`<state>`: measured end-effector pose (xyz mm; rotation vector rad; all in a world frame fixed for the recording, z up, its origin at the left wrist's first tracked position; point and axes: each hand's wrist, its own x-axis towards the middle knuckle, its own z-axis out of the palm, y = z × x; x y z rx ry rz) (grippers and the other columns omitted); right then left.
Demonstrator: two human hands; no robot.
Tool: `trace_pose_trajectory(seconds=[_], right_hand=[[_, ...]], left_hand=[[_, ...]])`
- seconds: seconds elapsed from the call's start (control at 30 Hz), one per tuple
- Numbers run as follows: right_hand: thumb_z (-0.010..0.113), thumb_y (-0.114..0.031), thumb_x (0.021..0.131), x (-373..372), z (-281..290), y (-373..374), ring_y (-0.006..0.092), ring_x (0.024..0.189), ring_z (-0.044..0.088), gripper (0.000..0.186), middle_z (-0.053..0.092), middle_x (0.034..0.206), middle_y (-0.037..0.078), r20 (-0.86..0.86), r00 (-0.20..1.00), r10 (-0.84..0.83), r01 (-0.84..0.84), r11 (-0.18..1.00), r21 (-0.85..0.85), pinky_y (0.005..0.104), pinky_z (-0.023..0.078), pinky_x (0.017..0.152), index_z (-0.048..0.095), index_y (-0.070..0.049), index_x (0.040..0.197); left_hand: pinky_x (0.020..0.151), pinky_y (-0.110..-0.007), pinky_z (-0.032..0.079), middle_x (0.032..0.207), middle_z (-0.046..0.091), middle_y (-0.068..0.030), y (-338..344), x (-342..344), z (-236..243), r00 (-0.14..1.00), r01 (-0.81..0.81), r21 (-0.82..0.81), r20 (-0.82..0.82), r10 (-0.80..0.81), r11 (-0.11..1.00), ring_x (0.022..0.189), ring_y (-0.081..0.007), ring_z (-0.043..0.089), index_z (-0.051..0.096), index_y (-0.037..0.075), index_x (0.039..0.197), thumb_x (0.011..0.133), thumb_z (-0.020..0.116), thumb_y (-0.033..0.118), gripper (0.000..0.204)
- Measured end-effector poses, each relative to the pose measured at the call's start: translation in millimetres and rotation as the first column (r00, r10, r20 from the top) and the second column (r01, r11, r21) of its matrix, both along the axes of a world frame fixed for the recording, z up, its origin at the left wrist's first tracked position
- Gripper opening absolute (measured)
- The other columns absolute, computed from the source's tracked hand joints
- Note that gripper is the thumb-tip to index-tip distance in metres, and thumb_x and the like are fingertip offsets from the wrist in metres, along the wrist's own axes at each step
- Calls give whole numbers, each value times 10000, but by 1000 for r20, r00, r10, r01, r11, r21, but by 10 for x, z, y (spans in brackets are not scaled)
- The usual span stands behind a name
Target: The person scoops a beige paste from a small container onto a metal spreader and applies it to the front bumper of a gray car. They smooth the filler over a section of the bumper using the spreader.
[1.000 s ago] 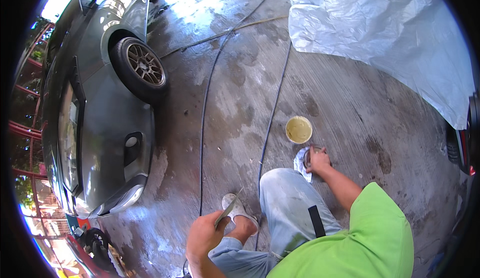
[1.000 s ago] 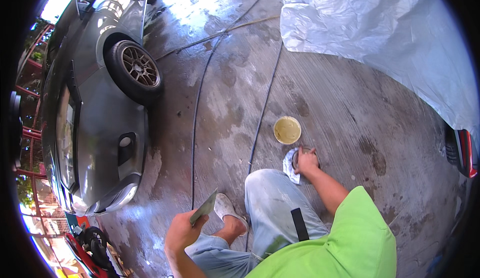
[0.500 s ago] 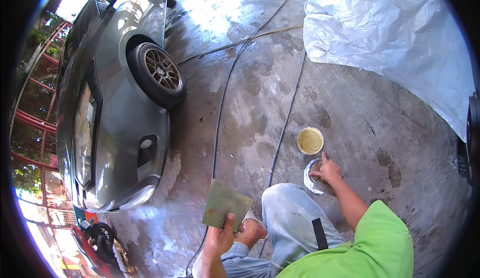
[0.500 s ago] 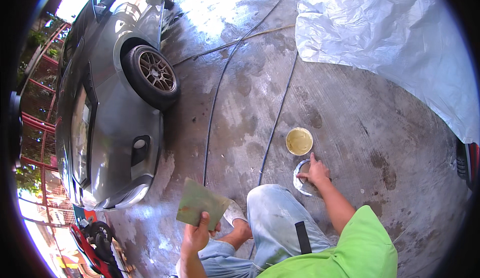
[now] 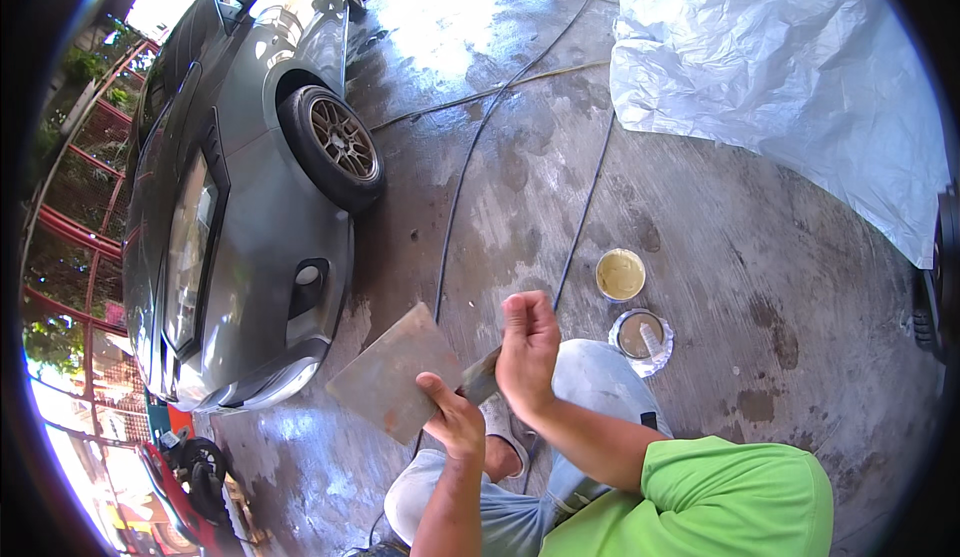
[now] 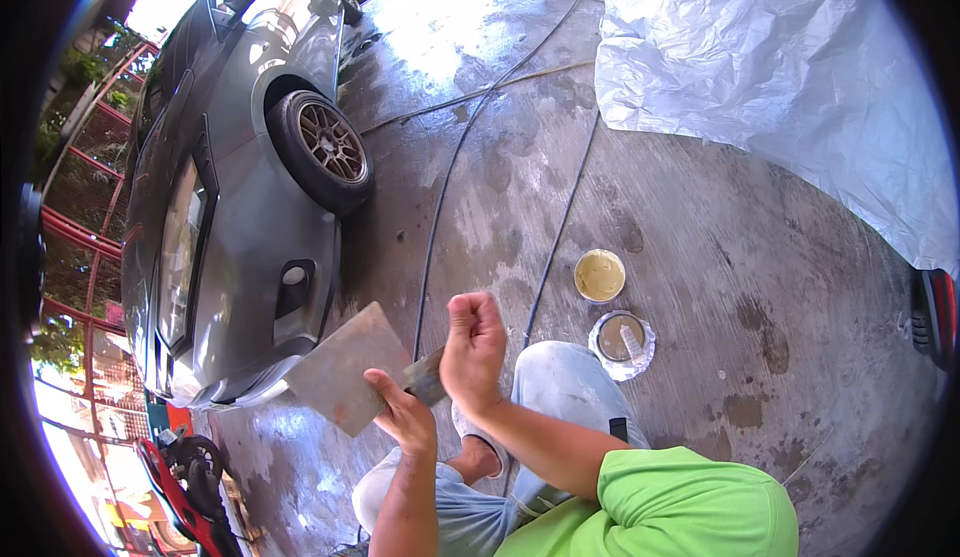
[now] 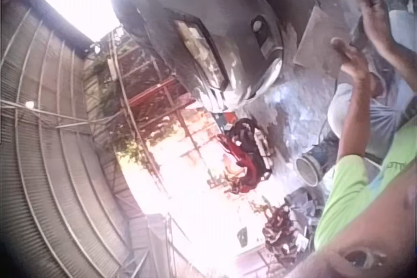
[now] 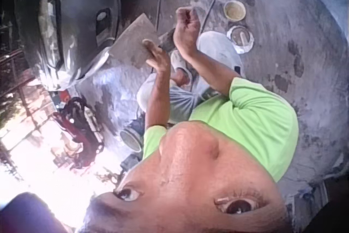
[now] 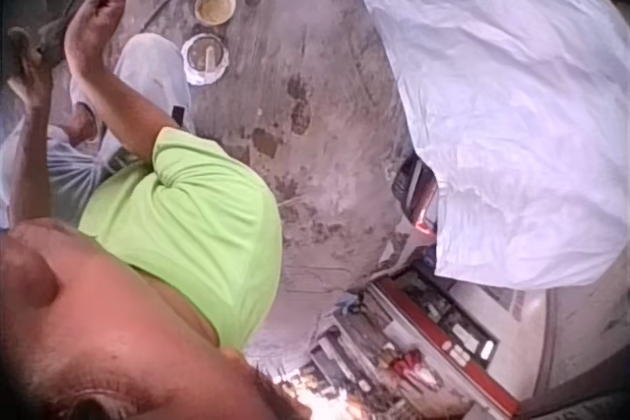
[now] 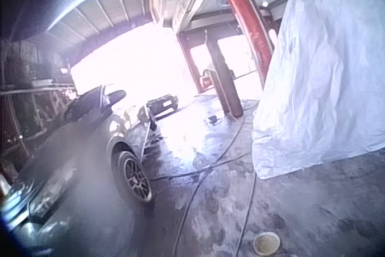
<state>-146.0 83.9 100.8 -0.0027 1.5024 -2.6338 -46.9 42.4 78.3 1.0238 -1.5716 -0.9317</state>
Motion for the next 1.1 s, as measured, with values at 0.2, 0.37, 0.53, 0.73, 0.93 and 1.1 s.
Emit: trace_pose_trajectory(seconds=[0.2, 0.37, 0.53, 0.73, 0.93, 1.1], right_hand=[[539, -318, 1113, 335, -1, 414, 111, 844, 589, 285, 639, 975, 9, 88, 759, 645, -519, 681, -516, 251, 487, 798, 640, -87, 1247], [681, -448, 1019, 578, -61, 409, 185, 869, 627, 549, 666, 1084, 73, -478, 727, 493, -499, 857, 126, 307, 513, 820, 597, -61, 1398], [766, -344, 964, 549, 157, 389, 279, 850, 650, 543, 664, 1035, 138, -593, 653, 471, -238, 871, 429, 388, 536, 725, 601, -7, 1356], [658, -87, 997, 368, 38, 406, 376, 739, 657, 241, 660, 888, 167, -607, 548, 575, -202, 795, 572, 436, 537, 663, 670, 3, 1221], [672, -83, 979, 219, -66, 723, 366, 738, 663, 269, 659, 883, 160, -577, 384, 721, -316, 689, 652, 436, 544, 658, 686, -7, 1236], [736, -194, 967, -280, -571, 1215, 310, 818, 706, 278, 716, 987, 173, -130, 524, 842, -466, 411, 784, 426, 544, 732, 703, 10, 1153]], left_hand=[[784, -357, 529, 1084, 646, -119, -415, 82, 329, 986, -104, 0, -133, 103, 995, 910, -190, 626, 596, -53, 1226, 1102, 571, 412, 482], [495, -335, 435, 764, 590, -53, -570, 78, 346, 952, 90, 564, -291, 95, 821, 582, -153, 540, 622, 33, 871, 1090, 565, 474, 496], [532, -342, 468, 748, 611, -49, -368, -192, 367, 992, 40, 712, -111, 56, 701, 627, -155, 577, 639, 16, 842, 1072, 566, 531, 569], [546, -327, 429, 705, 550, -36, -477, -324, 194, 962, 104, 607, -262, 74, 788, 604, -139, 516, 616, 31, 876, 1071, 570, 527, 536], [391, -272, 281, 526, 356, 24, -716, -328, 396, 862, 107, 588, -457, 220, 801, 440, -109, 374, 502, 80, 798, 1046, 630, 513, 514], [393, -255, 222, 651, 501, -6, -978, -174, 764, 821, 4, 413, -521, 233, 911, 429, -95, 328, 563, 74, 900, 1026, 685, 469, 432]])
